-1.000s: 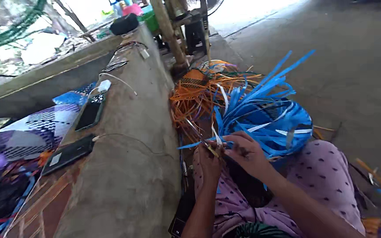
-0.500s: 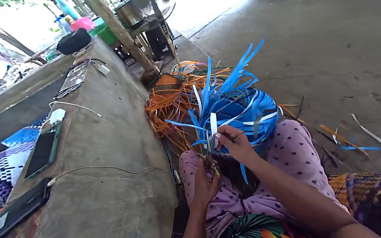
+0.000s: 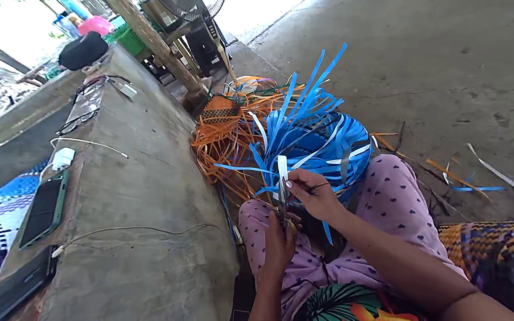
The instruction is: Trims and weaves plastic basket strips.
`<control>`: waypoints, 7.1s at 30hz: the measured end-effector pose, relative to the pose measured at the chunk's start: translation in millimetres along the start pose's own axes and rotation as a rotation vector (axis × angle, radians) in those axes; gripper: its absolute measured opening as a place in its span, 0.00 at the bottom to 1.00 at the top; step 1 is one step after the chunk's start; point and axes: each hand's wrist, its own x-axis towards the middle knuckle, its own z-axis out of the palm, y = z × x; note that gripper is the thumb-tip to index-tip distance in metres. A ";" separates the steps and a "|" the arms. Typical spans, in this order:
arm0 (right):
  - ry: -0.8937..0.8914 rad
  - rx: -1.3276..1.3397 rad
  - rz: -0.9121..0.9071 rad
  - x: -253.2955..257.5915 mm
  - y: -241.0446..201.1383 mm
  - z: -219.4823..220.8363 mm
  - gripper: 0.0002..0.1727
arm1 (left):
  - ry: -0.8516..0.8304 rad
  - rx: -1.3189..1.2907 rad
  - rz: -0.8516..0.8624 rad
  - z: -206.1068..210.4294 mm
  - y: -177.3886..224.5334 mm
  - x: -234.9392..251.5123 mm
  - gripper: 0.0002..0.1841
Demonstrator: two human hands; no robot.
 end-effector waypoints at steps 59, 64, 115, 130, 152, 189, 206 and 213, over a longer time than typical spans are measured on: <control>0.022 -0.118 0.025 -7.7 2.1 -11.6 0.09 | 0.277 -0.149 -0.222 -10.4 -0.8 11.1 0.18; 0.018 -0.073 0.092 -7.6 -6.6 -17.4 0.07 | 0.261 0.187 -0.552 -8.2 -39.2 38.0 0.26; 0.149 -0.003 0.110 -0.3 -7.3 -12.0 0.05 | 0.383 -0.283 0.094 -49.2 23.7 -6.5 0.20; -0.012 -0.132 -0.213 -11.5 -10.6 2.6 0.14 | 0.077 0.253 0.073 -11.4 30.6 -4.6 0.33; -0.023 -0.172 -0.264 -17.8 -8.8 11.5 0.17 | 0.129 0.248 0.125 -8.7 25.9 -10.5 0.17; 0.220 -0.172 0.111 -26.2 4.3 -17.0 0.12 | -0.233 -0.301 -0.422 -33.6 79.6 26.3 0.19; 0.245 -0.054 0.142 -25.0 -3.4 -24.8 0.09 | 0.259 0.159 -0.674 -51.5 -40.0 78.1 0.18; 0.237 -0.083 0.084 -24.3 -7.9 -26.4 0.10 | 0.122 0.301 -0.684 -11.7 -70.4 98.9 0.40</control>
